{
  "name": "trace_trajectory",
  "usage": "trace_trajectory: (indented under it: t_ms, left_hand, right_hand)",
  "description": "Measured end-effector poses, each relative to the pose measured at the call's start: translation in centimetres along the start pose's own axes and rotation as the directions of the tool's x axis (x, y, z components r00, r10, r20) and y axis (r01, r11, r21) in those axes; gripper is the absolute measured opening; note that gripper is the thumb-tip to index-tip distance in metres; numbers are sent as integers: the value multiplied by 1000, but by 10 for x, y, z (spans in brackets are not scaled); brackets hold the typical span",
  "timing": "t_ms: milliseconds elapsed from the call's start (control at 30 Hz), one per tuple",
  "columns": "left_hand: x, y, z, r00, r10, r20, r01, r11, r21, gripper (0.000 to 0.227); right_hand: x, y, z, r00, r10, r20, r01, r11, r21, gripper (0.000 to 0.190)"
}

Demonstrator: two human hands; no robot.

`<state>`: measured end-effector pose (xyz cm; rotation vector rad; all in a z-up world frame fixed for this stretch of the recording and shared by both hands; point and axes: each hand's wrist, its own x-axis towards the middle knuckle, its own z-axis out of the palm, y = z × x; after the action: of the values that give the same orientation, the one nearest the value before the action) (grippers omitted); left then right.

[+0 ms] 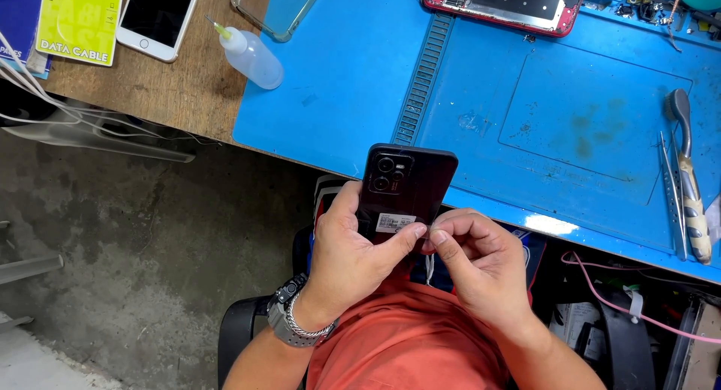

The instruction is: A person inspects a smartphone at a repair bench, peels off a protective layer, then moves to a service counter to plug in a charging cable and interact with a customer.

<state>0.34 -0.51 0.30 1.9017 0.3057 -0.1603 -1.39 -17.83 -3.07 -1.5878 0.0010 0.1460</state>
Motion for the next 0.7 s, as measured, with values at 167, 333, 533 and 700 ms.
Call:
trace_trajectory:
  t_ms: [167, 333, 533, 700]
  left_hand:
    - [-1, -3, 2, 1000, 18, -5, -18, 1000, -18, 42]
    - [-4, -12, 5, 996, 86, -33, -92, 923, -373, 34]
    - [-10, -12, 11, 913, 407, 31, -274, 666, -694, 26]
    - [-13, -28, 21, 843, 538, -9, -333, 509, -793, 29]
  right_hand:
    - [-2, 4, -1, 1000, -6, -10, 6, 999, 41, 11]
    - [-7, 18, -7, 985, 122, -125, -121, 992, 18, 11]
    - [-9, 12, 7, 967, -222, -127, 222, 975, -16, 33]
    - [-9, 9, 8, 940, -295, -170, 299, 954, 0, 25]
